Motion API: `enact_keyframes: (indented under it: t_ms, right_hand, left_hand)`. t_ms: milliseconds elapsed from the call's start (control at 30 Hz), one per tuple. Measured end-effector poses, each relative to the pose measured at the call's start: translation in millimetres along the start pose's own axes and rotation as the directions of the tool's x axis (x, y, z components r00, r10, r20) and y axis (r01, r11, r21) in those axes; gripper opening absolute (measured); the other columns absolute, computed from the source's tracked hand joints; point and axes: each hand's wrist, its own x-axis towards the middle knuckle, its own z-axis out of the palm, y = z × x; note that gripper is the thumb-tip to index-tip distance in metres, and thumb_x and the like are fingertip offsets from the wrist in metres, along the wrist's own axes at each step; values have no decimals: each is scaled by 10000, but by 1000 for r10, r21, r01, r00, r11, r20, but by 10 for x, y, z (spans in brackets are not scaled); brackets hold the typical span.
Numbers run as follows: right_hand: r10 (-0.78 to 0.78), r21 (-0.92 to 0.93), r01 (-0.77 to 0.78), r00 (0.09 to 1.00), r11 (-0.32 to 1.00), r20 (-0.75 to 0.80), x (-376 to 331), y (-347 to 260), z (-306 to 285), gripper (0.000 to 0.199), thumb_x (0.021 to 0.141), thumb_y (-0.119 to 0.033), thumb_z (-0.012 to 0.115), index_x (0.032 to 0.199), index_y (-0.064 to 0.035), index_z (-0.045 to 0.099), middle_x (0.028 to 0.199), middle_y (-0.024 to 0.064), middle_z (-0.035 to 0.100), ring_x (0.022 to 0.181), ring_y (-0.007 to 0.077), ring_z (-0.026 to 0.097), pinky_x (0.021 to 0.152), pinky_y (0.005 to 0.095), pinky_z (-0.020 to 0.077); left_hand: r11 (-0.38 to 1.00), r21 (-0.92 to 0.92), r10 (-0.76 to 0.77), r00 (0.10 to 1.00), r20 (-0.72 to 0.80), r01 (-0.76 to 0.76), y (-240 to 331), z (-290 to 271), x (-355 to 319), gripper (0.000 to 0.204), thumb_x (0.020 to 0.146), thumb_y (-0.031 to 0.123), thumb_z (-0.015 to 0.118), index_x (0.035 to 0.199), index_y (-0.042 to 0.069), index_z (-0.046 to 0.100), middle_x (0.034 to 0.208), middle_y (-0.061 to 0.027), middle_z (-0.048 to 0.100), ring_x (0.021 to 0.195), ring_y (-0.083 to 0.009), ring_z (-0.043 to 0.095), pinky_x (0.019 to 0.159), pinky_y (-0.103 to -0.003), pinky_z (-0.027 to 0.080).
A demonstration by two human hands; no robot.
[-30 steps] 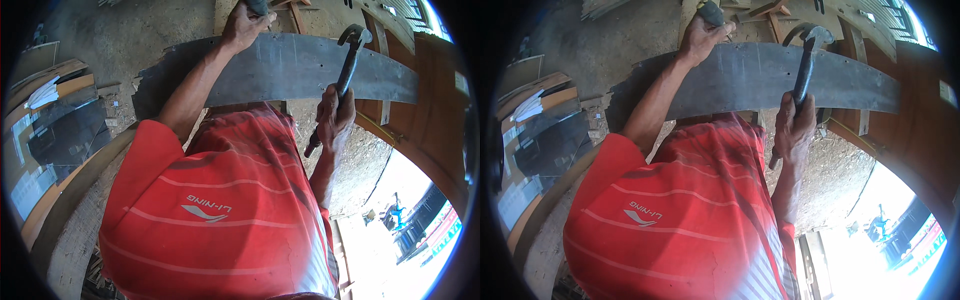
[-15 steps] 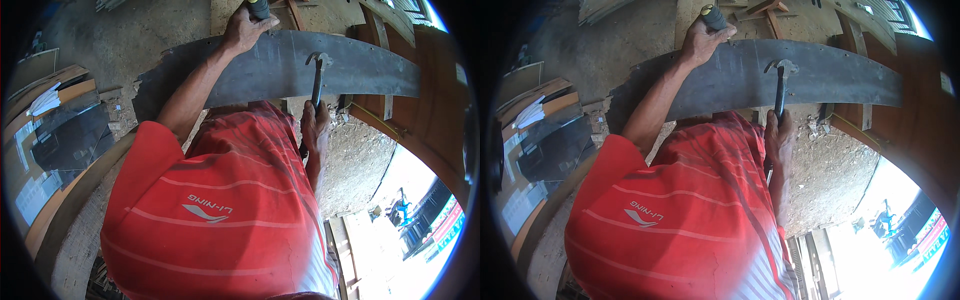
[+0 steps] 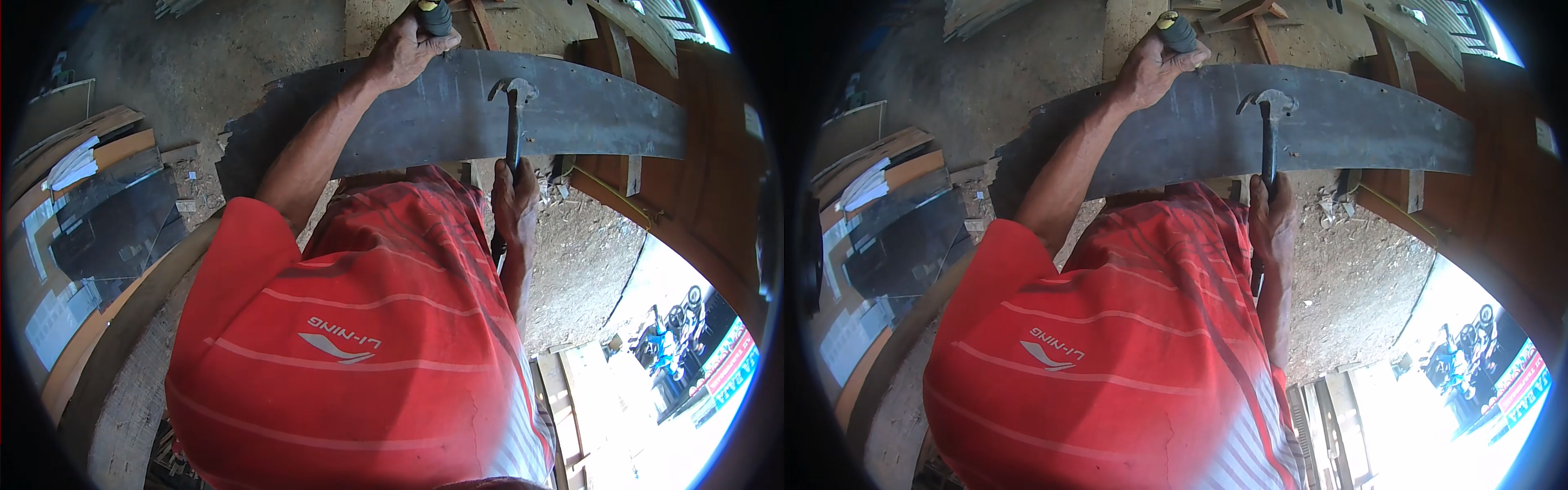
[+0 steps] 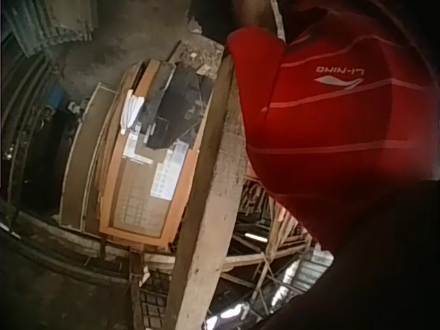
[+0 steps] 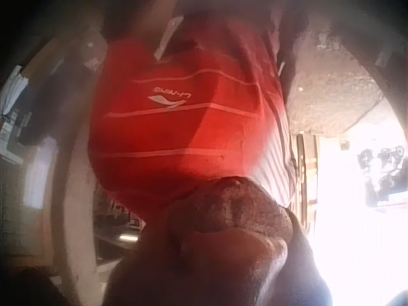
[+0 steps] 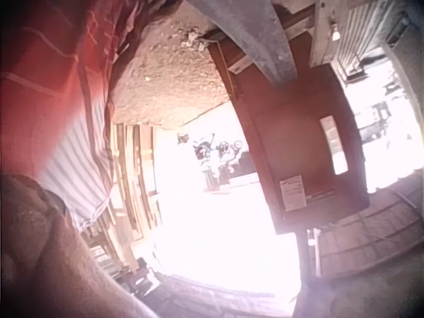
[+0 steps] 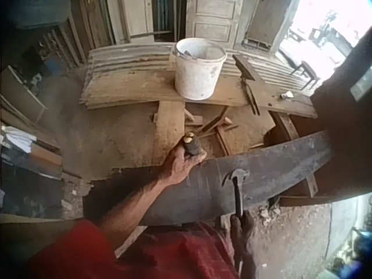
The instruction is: The person removes nails from a wooden plank using a hammer, pliers, and a punch.
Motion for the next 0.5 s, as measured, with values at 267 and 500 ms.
enact_keyframes:
  t_ms: [267,500]
  right_hand:
    - [-6,-22,7,999,1000,41,71,-94,-33,367,1044,-364,583,1058,3,604,790,180,594,714,292,581,681,437,474]
    - [-17,-69,21,998,997,59,113,-151,-45,375,1045,-371,581,1057,3,578,852,217,619,771,371,606,720,461,475]
  left_hand:
    - [995,96,-7,999,-36,10,39,15,-2,340,988,183,721,1217,0,550,1121,-93,689,1098,-180,670,995,-347,551]
    - [995,86,-46,999,-4,46,76,14,-4,333,995,161,707,1228,-9,540,1133,-109,697,1102,-187,678,1002,-354,550]
